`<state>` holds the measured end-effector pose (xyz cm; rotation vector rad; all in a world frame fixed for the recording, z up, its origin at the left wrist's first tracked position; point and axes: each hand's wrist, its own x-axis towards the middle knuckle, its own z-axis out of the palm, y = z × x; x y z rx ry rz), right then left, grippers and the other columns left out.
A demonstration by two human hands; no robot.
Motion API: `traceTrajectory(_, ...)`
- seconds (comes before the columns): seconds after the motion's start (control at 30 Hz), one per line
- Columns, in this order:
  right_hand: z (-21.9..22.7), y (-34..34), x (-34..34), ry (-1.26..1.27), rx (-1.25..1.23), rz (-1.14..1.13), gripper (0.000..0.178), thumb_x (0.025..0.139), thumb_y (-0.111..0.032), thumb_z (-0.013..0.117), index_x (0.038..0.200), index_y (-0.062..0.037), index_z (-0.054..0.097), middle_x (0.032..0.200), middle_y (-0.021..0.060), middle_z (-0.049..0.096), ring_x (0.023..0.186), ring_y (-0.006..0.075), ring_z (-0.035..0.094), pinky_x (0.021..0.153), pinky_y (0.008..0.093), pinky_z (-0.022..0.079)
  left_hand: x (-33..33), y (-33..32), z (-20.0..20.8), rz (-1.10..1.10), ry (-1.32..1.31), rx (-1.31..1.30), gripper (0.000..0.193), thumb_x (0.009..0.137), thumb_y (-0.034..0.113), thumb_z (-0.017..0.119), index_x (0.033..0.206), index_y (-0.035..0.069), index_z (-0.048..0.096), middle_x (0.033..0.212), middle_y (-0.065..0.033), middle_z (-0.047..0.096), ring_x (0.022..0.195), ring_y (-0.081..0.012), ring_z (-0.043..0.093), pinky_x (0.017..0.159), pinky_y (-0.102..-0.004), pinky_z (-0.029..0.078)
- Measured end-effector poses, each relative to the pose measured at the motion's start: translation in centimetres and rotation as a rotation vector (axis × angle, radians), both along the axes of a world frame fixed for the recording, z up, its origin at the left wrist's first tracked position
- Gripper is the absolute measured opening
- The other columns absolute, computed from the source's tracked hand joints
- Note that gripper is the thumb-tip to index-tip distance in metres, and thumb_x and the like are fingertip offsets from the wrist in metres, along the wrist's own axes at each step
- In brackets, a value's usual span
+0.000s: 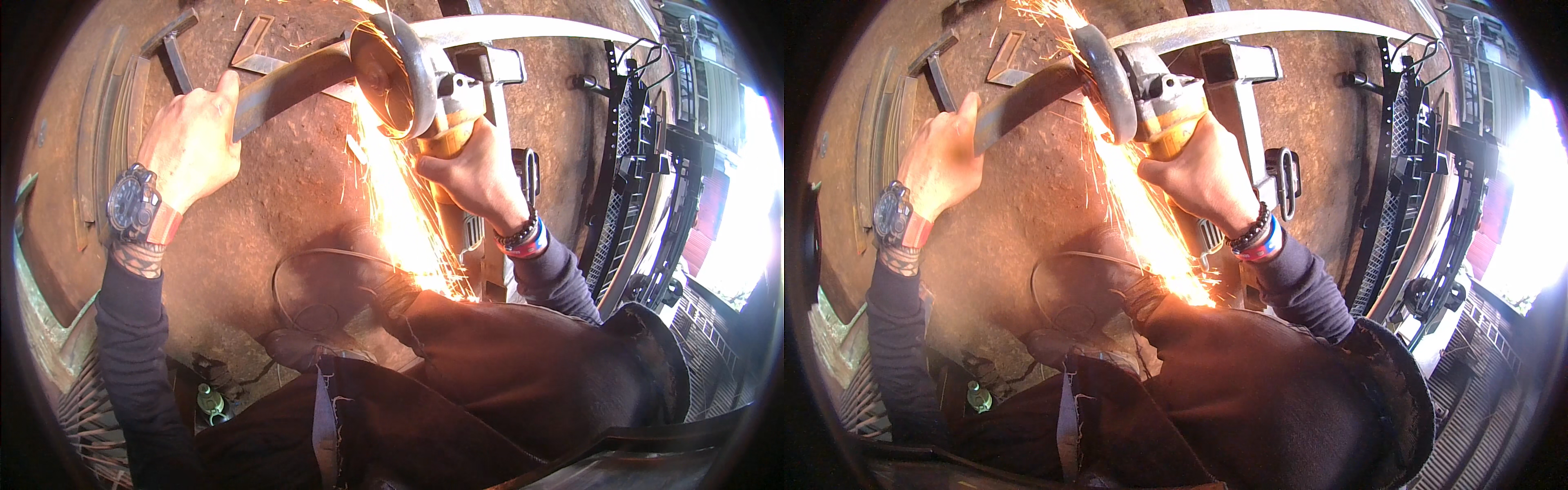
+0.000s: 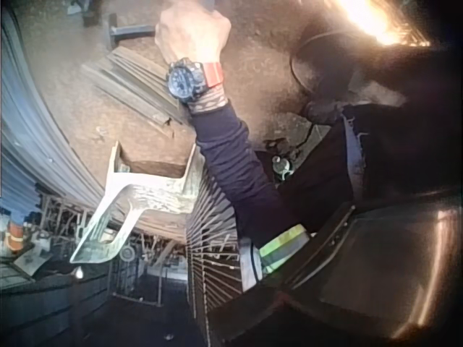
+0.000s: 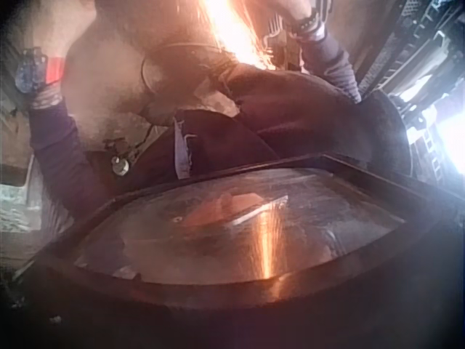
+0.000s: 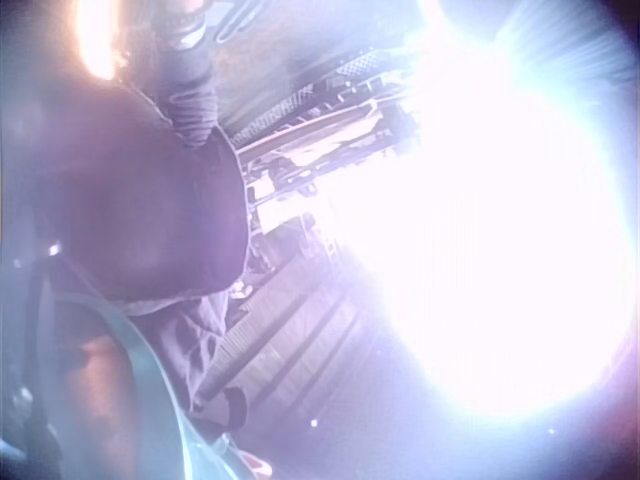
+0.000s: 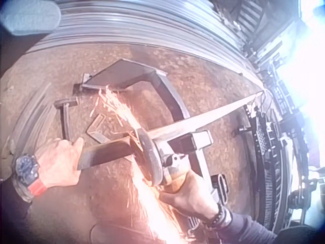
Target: The person uses an angle grinder to cut a curved metal bar into smaller segments. They measure the bar with a tape measure and mark it with a square and marker before cutting. The person repeats this process multiple times, creating several cut pieces.
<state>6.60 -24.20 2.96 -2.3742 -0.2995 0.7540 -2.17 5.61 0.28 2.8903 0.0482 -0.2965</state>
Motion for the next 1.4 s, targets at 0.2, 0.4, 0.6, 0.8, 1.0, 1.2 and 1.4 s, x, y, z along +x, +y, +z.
traceTrajectory(0.2, -0.54, -0.22, -0.12, -0.051, 0.042, 0.011, 0.043, 0.070, -0.019, 0.076, 0.106, 0.0026, 0.068, 0.090, 0.0173, 0.074, 0.083, 0.0267, 0.073, 0.078, 0.0370, 0.057, 0.10, 0.04, 0.18, 0.017, 0.041, -0.008, 0.041, 0.078, 0.004, 0.071, 0.112, -0.007, 0.051, 0.083, -0.0284, 0.069, 0.086, -0.0411, 0.072, 0.078, -0.0461, 0.060)
traceTrajectory(0.4, -0.20, -0.03, 0.00, -0.048, 0.034, 0.027, 0.041, 0.069, -0.020, 0.077, 0.103, 0.0013, 0.069, 0.088, 0.0165, 0.074, 0.083, 0.0271, 0.074, 0.078, 0.0372, 0.057, 0.11, 0.15, -0.24, 0.010, 0.037, -0.015, 0.047, 0.078, 0.005, 0.073, 0.118, -0.007, 0.051, 0.085, -0.0286, 0.069, 0.088, -0.0424, 0.071, 0.080, -0.0476, 0.059)
traceTrajectory(0.6, -0.39, -0.07, -0.16, -0.110, 0.013, 0.021, 0.041, 0.069, -0.021, 0.078, 0.103, 0.0000, 0.070, 0.088, 0.0166, 0.074, 0.082, 0.0275, 0.074, 0.077, 0.0371, 0.058, 0.12, 0.07, 0.05, 0.002, 0.042, -0.009, 0.050, 0.077, 0.006, 0.073, 0.120, -0.007, 0.051, 0.086, -0.0275, 0.069, 0.089, -0.0434, 0.070, 0.080, -0.0485, 0.059)
traceTrajectory(0.8, -0.23, -0.10, -0.05, -0.102, -0.091, 0.060, 0.045, 0.069, -0.021, 0.079, 0.107, 0.0010, 0.069, 0.091, 0.0116, 0.074, 0.082, 0.0216, 0.072, 0.080, 0.0343, 0.057, 0.06, 0.47, -0.72, -0.022, 0.028, -0.004, 0.050, 0.078, 0.007, 0.072, 0.122, -0.007, 0.052, 0.086, -0.0271, 0.069, 0.088, -0.0431, 0.070, 0.080, -0.0487, 0.058)
traceTrajectory(1.0, 0.04, 0.18, -0.14, -0.076, -0.098, 0.038, 0.043, 0.069, -0.022, 0.080, 0.104, 0.0010, 0.070, 0.090, 0.0116, 0.074, 0.080, 0.0209, 0.072, 0.078, 0.0338, 0.057, 0.20, 0.40, -0.50, -0.017, 0.044, 0.022, 0.048, 0.079, 0.008, 0.072, 0.121, -0.006, 0.052, 0.088, -0.0281, 0.069, 0.089, -0.0422, 0.071, 0.080, -0.0482, 0.059)
traceTrajectory(1.2, -0.06, 0.06, -0.34, -0.131, -0.079, 0.037, 0.040, 0.069, -0.022, 0.079, 0.101, 0.0008, 0.070, 0.087, 0.0114, 0.074, 0.077, 0.0211, 0.072, 0.076, 0.0336, 0.057, 0.33, 0.24, -0.32, 0.007, 0.066, 0.004, 0.046, 0.080, 0.008, 0.072, 0.120, -0.005, 0.052, 0.089, -0.0288, 0.069, 0.091, -0.0421, 0.071, 0.081, -0.0481, 0.060)
traceTrajectory(1.4, -0.37, -0.13, -0.50, -0.142, -0.079, 0.024, 0.038, 0.068, -0.022, 0.079, 0.099, -0.0009, 0.071, 0.084, 0.0113, 0.073, 0.076, 0.0216, 0.071, 0.074, 0.0343, 0.056, 0.20, 0.44, -0.24, 0.010, 0.059, 0.002, 0.046, 0.080, 0.009, 0.073, 0.119, -0.004, 0.052, 0.087, -0.0272, 0.070, 0.090, -0.0419, 0.071, 0.081, -0.0482, 0.059)
